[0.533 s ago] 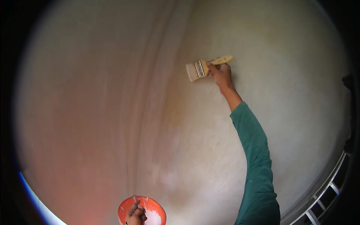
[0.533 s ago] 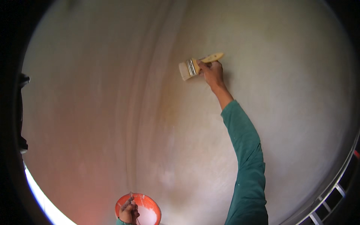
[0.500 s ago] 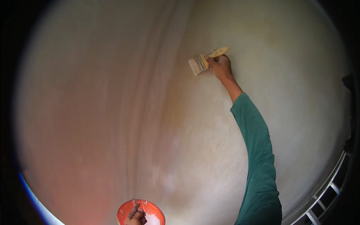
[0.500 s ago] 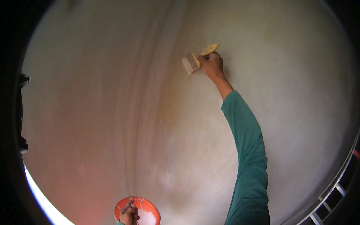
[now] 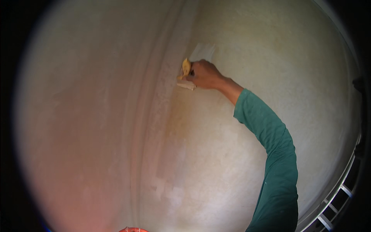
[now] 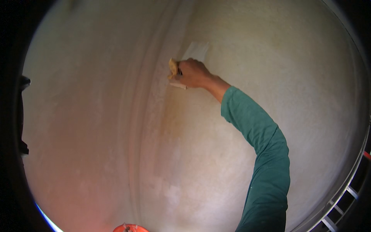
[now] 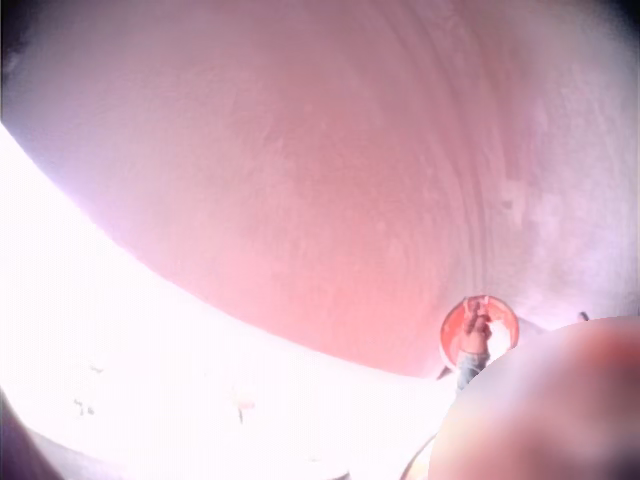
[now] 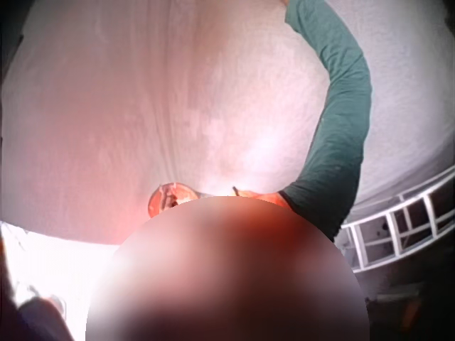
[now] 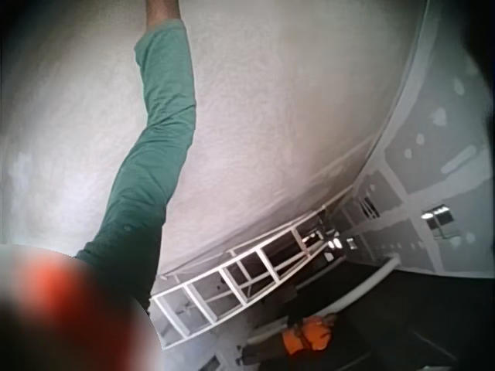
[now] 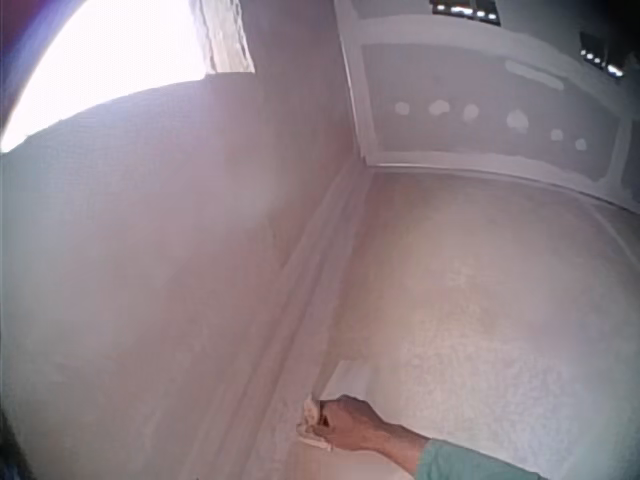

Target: The person paints interior walls white using a paintbrush and a red bucket of paint. They repeatedly dip the brush into the bucket and apply paint to different wall sections, moving around the room to cover multiple areas.

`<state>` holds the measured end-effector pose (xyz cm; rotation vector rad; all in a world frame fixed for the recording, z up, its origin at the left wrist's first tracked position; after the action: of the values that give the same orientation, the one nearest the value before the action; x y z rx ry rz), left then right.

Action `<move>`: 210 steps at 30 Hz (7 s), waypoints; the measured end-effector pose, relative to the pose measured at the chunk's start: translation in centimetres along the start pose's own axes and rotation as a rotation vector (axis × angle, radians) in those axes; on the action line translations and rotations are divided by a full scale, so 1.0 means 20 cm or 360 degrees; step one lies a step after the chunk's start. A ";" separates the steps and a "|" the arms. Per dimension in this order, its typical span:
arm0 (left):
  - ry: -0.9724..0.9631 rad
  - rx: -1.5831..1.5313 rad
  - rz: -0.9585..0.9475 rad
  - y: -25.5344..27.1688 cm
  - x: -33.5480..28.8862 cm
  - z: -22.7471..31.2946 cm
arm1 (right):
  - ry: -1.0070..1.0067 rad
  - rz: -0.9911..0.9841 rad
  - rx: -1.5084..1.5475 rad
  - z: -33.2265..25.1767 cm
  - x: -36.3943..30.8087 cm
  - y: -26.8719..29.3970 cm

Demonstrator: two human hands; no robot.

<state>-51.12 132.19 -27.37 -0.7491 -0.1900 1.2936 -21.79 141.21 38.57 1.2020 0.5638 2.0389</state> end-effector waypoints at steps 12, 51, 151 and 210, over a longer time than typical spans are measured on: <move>-0.0181 0.0085 0.0020 0.29 -0.59 0.01 | 0.0207 0.0388 -0.0680 -0.20 0.21 0.64; -0.0189 0.0236 0.0122 0.71 -0.72 0.04 | 0.0321 0.0809 0.0003 -0.75 -0.36 -0.23; -0.0054 -0.0008 -0.0394 1.48 -0.37 -0.25 | -0.0488 0.0971 0.2011 -1.64 -1.54 -0.58; -0.0181 0.0010 0.0178 -2.05 3.72 0.50 | 0.0463 0.0268 -0.0328 2.46 2.14 -3.24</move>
<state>-1.63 201.04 -15.75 -0.6892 -0.2385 1.4436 29.69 217.25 43.70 0.8623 0.3840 2.3710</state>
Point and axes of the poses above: each hand's wrist, its own x-axis towards the middle knuckle, its own y-axis out of the back of the hand, z = x × y, the point moved 1 cm from there along x, towards the middle knuckle, and after that the axes turned 4 degrees about -z, right-handed, at the moved point
